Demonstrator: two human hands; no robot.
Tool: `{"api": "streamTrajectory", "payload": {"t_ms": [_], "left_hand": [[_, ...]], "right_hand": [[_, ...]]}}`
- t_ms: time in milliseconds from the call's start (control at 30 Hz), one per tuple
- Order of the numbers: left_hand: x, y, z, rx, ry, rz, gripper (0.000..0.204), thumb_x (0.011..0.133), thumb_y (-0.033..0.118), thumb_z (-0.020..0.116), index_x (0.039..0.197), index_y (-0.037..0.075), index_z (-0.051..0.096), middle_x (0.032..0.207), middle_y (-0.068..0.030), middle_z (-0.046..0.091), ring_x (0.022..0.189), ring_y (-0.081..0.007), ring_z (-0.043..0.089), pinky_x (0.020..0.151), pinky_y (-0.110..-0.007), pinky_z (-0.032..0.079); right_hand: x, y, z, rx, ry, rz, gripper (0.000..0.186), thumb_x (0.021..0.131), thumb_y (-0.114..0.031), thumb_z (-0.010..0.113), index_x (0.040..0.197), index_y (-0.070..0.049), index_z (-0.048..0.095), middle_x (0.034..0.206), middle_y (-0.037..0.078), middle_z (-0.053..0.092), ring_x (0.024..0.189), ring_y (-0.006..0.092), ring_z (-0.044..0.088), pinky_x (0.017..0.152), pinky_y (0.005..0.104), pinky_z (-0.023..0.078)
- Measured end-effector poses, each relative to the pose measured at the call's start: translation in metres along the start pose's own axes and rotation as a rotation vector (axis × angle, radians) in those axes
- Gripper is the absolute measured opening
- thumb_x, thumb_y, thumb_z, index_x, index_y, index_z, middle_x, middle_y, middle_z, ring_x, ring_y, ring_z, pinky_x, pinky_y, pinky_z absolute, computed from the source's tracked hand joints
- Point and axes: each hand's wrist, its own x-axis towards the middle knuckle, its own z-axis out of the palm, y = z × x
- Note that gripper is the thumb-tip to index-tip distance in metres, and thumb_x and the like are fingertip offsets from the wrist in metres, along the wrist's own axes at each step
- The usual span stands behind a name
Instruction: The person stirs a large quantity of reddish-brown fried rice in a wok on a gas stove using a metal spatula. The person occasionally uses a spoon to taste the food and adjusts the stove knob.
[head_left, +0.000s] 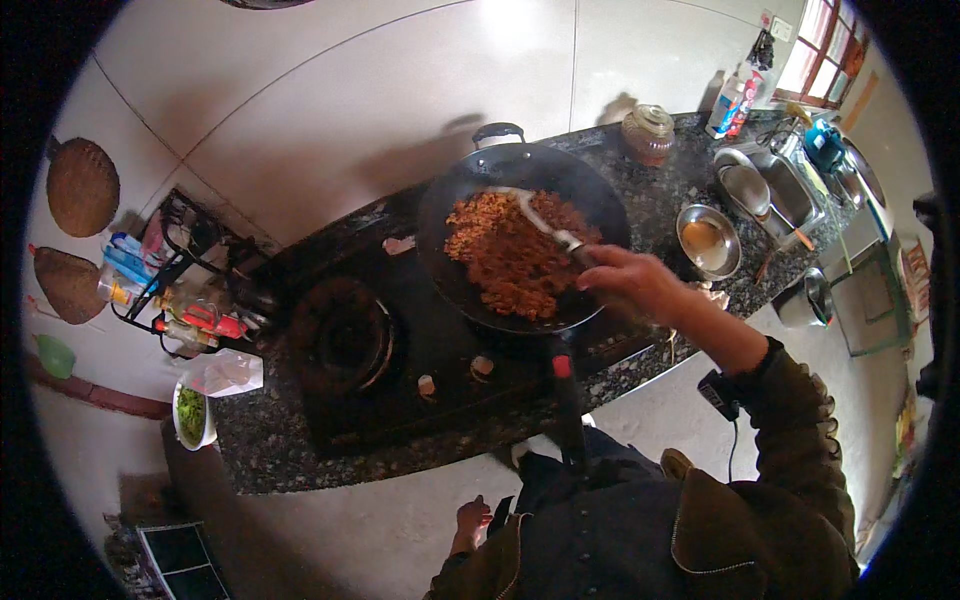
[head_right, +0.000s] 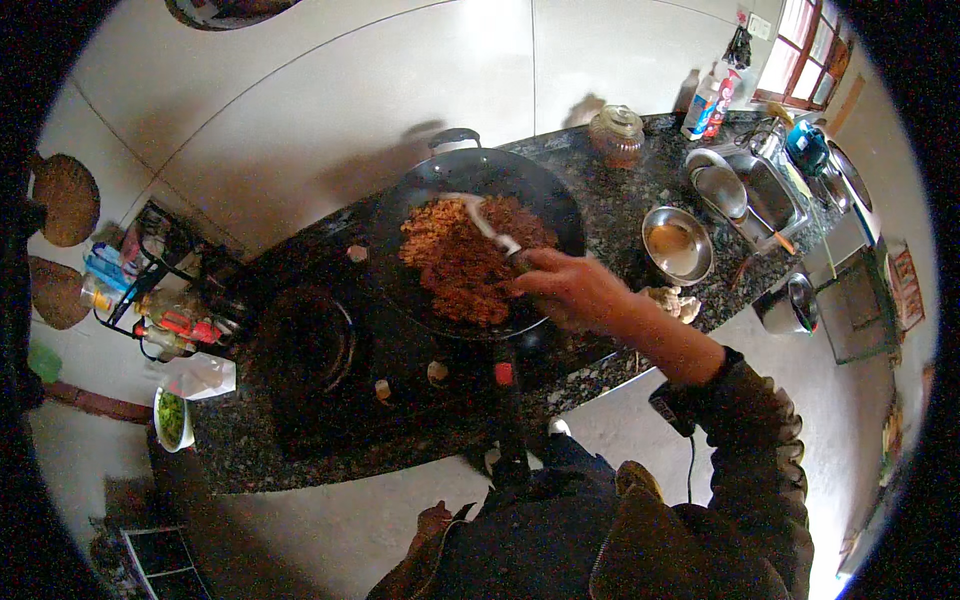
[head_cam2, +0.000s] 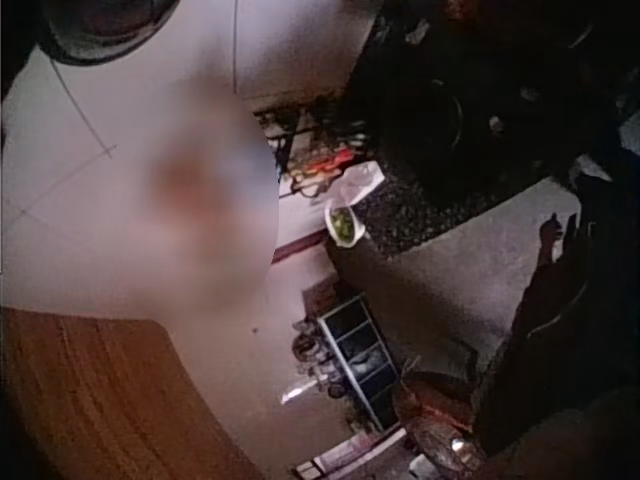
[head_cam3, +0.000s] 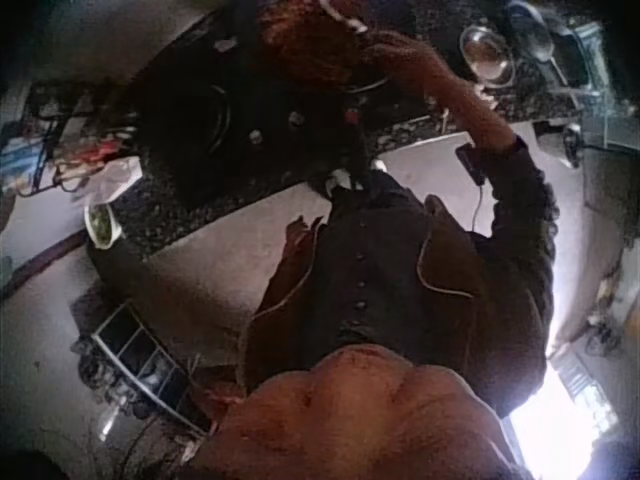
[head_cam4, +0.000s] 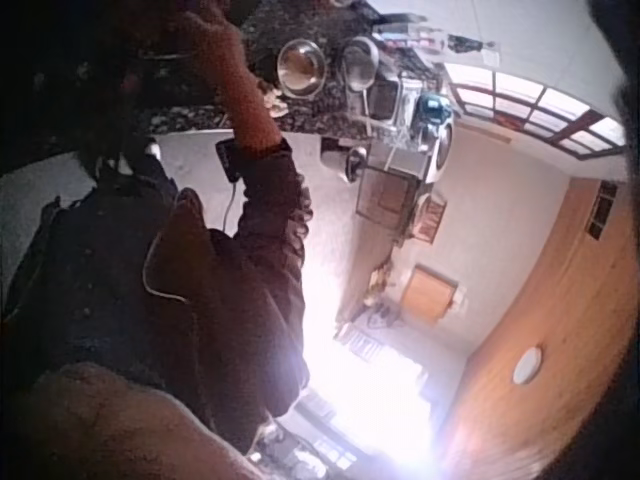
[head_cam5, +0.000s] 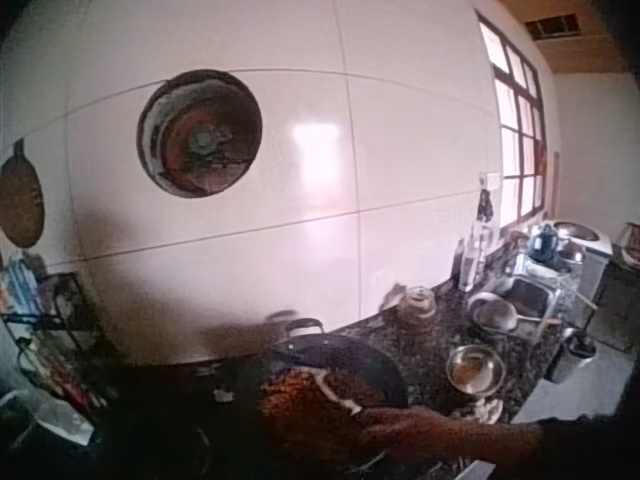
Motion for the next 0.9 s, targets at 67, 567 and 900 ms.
{"api": "streamTrajectory", "payload": {"t_ms": [67,567,900], "left_hand": [[-0.005,0.004,0.004,0.017,0.007,0.053,0.029,0.089,0.031,0.052,0.087,0.002,0.058,0.068,-0.0129,0.059,0.051,-0.0232,0.057,0.048,-0.033,0.047],[-0.037,0.042,0.006,-0.228,-0.277,0.337,0.030,0.090,0.028,0.049,0.089,-0.001,0.056,0.069,-0.0131,0.058,0.050,-0.0220,0.055,0.043,-0.033,0.044],[-0.005,0.030,0.003,-0.408,-0.264,-0.084,0.018,0.088,0.016,0.048,0.090,-0.001,0.054,0.062,-0.0104,0.049,0.043,-0.0196,0.041,0.039,-0.030,0.036]], "right_hand": [[0.002,-0.029,0.009,-0.048,-0.184,-0.032,0.028,0.082,-0.012,0.050,0.109,-0.011,0.053,0.100,0.012,0.054,0.091,0.0259,0.058,0.074,0.0369,0.051],[-0.030,-0.049,-0.010,-0.040,-0.123,-0.236,0.022,0.076,-0.011,0.055,0.097,-0.015,0.055,0.112,0.015,0.049,0.090,0.0314,0.057,0.068,0.0382,0.050],[-0.025,-0.039,-0.072,0.101,0.434,0.166,0.009,0.081,-0.002,0.061,0.088,-0.006,0.059,0.085,0.003,0.059,0.088,0.0158,0.061,0.074,0.0299,0.050]]}}
